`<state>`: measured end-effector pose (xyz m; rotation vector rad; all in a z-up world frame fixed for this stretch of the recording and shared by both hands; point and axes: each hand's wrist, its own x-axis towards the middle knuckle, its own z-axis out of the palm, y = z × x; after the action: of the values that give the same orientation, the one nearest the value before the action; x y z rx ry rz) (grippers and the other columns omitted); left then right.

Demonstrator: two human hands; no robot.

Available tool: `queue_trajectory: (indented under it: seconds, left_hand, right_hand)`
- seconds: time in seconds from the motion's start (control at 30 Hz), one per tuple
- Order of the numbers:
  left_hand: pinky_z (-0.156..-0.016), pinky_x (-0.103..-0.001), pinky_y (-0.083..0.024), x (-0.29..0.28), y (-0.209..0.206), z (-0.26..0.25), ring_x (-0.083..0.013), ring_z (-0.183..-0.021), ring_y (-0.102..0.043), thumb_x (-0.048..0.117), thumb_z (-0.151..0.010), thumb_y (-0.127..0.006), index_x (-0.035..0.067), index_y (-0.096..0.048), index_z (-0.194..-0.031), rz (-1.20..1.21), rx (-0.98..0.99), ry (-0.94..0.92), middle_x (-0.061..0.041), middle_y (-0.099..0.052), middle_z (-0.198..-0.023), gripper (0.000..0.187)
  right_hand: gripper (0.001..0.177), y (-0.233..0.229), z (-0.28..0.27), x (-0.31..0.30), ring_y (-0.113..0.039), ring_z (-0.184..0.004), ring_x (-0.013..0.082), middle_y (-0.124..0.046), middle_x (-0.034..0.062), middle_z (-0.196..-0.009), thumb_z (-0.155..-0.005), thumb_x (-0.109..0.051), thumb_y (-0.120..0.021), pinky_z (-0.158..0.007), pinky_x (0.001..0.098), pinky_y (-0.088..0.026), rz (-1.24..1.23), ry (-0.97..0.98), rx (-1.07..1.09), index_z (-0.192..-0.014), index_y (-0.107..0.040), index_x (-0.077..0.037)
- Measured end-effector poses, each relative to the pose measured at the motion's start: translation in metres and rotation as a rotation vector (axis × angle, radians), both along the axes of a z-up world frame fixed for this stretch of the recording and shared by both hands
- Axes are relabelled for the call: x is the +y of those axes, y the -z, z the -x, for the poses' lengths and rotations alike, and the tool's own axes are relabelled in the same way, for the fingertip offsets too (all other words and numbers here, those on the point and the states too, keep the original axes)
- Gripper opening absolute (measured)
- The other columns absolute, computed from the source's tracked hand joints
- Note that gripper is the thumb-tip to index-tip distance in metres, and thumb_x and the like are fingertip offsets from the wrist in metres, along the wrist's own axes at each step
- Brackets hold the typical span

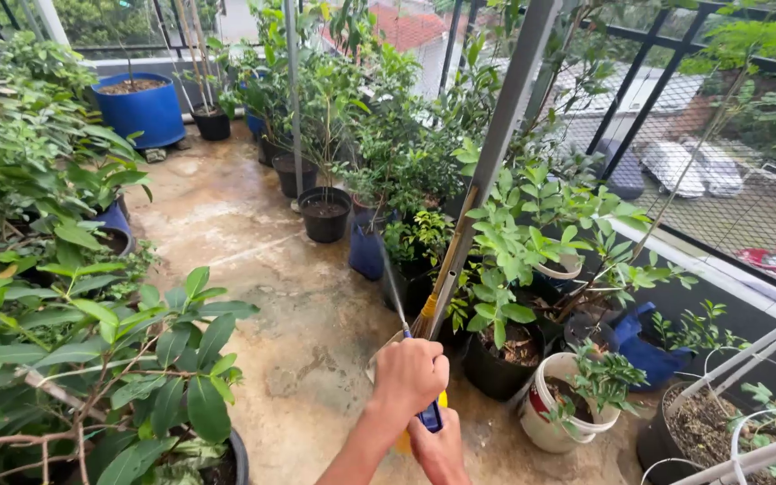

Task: Watering several potted plants in a balcony garden using a manual pressure sprayer.

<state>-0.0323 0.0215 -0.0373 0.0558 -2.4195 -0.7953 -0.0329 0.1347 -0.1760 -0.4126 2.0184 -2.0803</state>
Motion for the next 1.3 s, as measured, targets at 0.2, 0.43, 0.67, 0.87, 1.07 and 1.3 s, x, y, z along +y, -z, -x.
queue_trajectory:
  seconds: [0.2,0.43,0.67,0.87,1.07,1.3]
  left_hand:
    - [-0.060,-0.050,-0.053,0.036,-0.050,0.008,-0.0365,-0.063,-0.067,0.023,-0.079,-0.060,0.008,-0.064,-0.062,0.096,0.153,0.083,-0.012,-0.067,-0.068,0.023]
    - [-0.056,-0.043,-0.052,0.081,-0.185,-0.025,-0.0328,-0.055,-0.062,0.018,-0.078,-0.061,0.009,-0.058,-0.062,0.191,0.511,0.093,-0.010,-0.061,-0.064,0.019]
    - [-0.055,-0.043,-0.049,0.120,-0.199,-0.024,-0.0319,-0.059,-0.062,0.016,-0.081,-0.062,0.008,-0.056,-0.065,0.249,0.608,0.054,-0.009,-0.060,-0.067,0.018]
    - [-0.056,-0.044,-0.049,0.141,-0.163,-0.019,-0.0322,-0.059,-0.062,0.017,-0.080,-0.061,0.009,-0.055,-0.066,0.192,0.550,-0.050,-0.009,-0.060,-0.068,0.017]
    - [-0.052,-0.047,-0.049,0.136,-0.129,0.015,-0.0349,-0.057,-0.062,0.017,-0.082,-0.060,0.009,-0.056,-0.064,0.105,0.458,-0.126,-0.010,-0.062,-0.068,0.020]
    - [-0.056,-0.049,-0.051,0.140,-0.118,0.032,-0.0368,-0.062,-0.065,0.021,-0.084,-0.058,0.009,-0.057,-0.064,0.128,0.391,-0.134,-0.012,-0.064,-0.071,0.023]
  right_hand:
    - [0.028,0.002,0.040,0.017,-0.047,-0.038,0.0128,-0.053,0.0037,-0.048,-0.084,-0.011,-0.072,-0.036,0.0309,-0.034,0.233,-0.048,0.008,-0.062,-0.058,0.000]
    - [0.033,-0.096,0.067,0.028,-0.063,-0.092,0.0121,-0.071,0.0030,-0.098,-0.080,-0.012,-0.076,-0.077,0.0314,-0.054,0.311,0.011,0.506,-0.108,-0.067,0.003]
    - [0.050,-0.122,0.091,0.049,-0.059,-0.115,0.0159,-0.063,0.0072,-0.124,-0.084,-0.019,-0.075,-0.095,0.0343,-0.050,0.309,-0.007,0.635,-0.127,-0.059,0.001]
    - [0.035,-0.100,0.087,0.067,-0.062,-0.098,0.0123,-0.069,0.0049,-0.105,-0.080,-0.017,-0.078,-0.082,0.0320,-0.053,0.328,-0.004,0.592,-0.108,-0.066,0.000]
    - [0.019,-0.095,0.084,0.081,-0.059,-0.075,0.0080,-0.068,0.0006,-0.078,-0.078,-0.014,-0.079,-0.065,0.0303,-0.051,0.240,-0.003,0.509,-0.088,-0.071,0.000]
    - [0.017,-0.115,0.078,0.084,-0.055,-0.073,0.0041,-0.064,-0.0044,-0.078,-0.082,-0.013,-0.076,-0.062,0.0277,-0.048,0.311,-0.028,0.554,-0.088,-0.067,0.000]
